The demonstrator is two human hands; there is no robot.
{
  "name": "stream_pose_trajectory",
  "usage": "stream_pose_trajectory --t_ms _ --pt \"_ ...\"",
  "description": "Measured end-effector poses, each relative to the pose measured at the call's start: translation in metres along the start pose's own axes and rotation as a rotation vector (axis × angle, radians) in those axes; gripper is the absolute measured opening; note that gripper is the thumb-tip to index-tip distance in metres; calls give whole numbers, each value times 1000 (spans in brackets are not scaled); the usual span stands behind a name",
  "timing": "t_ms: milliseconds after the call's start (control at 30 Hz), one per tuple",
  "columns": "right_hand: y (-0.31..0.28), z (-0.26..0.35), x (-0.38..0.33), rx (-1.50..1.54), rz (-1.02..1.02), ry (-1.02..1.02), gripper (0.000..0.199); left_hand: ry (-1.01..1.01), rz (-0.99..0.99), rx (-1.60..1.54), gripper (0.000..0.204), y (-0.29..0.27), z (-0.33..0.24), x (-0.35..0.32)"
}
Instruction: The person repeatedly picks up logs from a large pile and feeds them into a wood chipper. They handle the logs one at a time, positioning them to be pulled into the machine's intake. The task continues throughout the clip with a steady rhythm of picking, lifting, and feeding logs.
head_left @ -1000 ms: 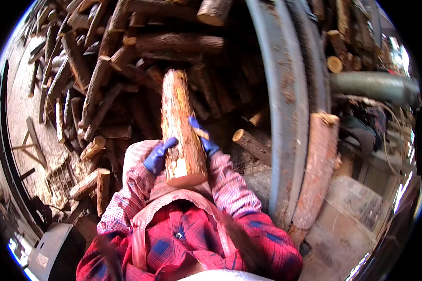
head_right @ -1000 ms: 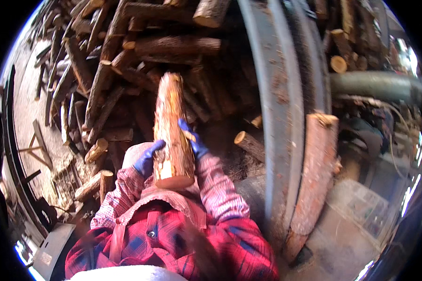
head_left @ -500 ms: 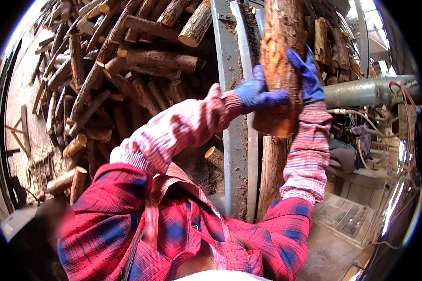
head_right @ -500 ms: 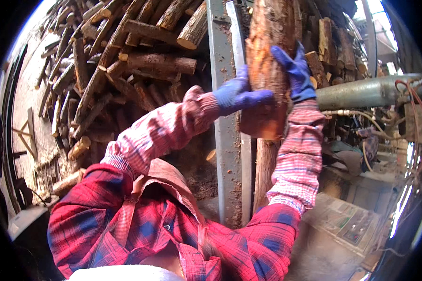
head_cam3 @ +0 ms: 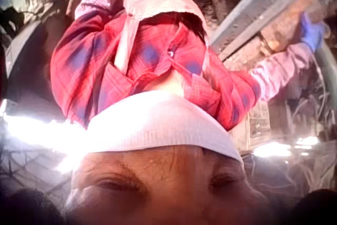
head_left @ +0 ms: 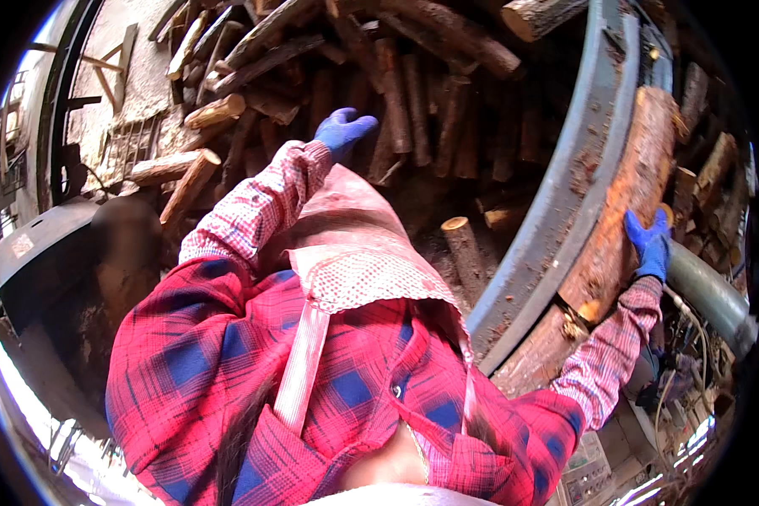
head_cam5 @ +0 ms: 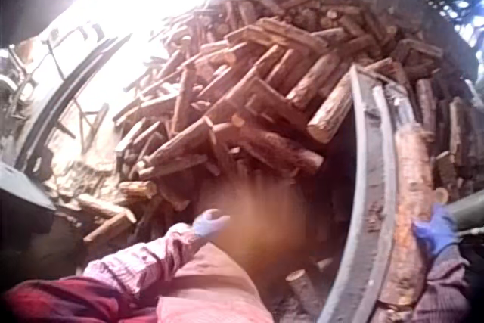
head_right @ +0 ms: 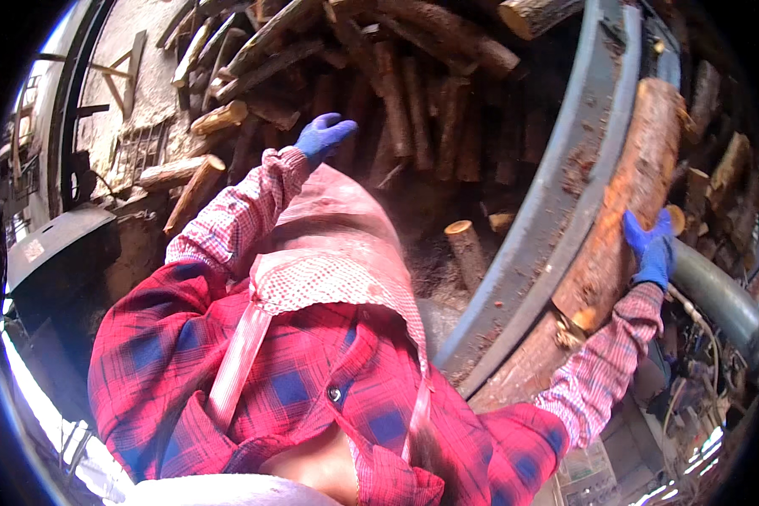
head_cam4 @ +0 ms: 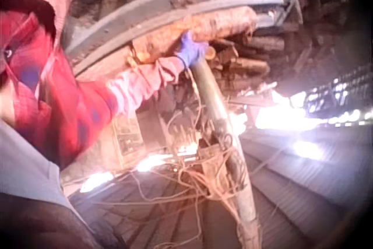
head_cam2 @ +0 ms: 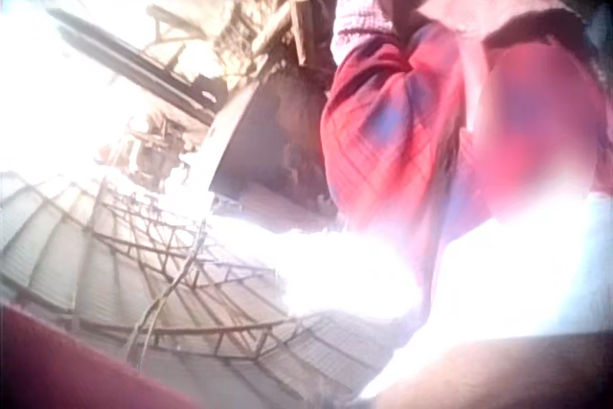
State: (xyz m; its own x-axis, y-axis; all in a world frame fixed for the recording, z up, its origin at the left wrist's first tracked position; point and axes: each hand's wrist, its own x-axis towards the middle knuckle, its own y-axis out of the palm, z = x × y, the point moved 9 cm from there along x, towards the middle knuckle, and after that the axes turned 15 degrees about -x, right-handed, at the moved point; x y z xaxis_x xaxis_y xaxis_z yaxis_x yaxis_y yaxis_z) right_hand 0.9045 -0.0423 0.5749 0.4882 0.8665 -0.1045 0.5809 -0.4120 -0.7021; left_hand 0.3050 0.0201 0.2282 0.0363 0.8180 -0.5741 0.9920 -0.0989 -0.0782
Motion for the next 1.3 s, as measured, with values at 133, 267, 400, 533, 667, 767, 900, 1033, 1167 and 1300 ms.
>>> stream_pose_trajectory --t_ms 133,267,400,533,667,767,900,1033,1167,1300 --pt "-139 144 -25 691 -376 -308 60 -398 24 -296 66 -41 50 -10" --pt "-100 399 -65 1122 49 -561 59 -509 5 -330 48 -48 147 16" --pt "62 589 -156 787 484 -815 52 -684 26 -400 28 -29 232 31" --pt "261 704 -267 1387 1206 -583 41 -1024 57 -497 24 -31 312 43" --pt "407 750 -268 1625 1299 164 57 -1128 100 -260 65 -15 423 110" --pt "446 795 -203 1991 1110 453 64 -1129 65 -369 65 25 494 180" --pt "486 852 -165 1943 1101 365 46 -835 174 -336 53 90 562 260" --pt "551 871 -198 2079 1084 658 47 -744 219 -530 50 159 574 288" --pt "531 869 -204 1818 1296 672 48 -634 60 -709 50 146 645 313" --pt "456 835 -219 1749 1158 571 50 -404 50 -58 62 64 583 280"
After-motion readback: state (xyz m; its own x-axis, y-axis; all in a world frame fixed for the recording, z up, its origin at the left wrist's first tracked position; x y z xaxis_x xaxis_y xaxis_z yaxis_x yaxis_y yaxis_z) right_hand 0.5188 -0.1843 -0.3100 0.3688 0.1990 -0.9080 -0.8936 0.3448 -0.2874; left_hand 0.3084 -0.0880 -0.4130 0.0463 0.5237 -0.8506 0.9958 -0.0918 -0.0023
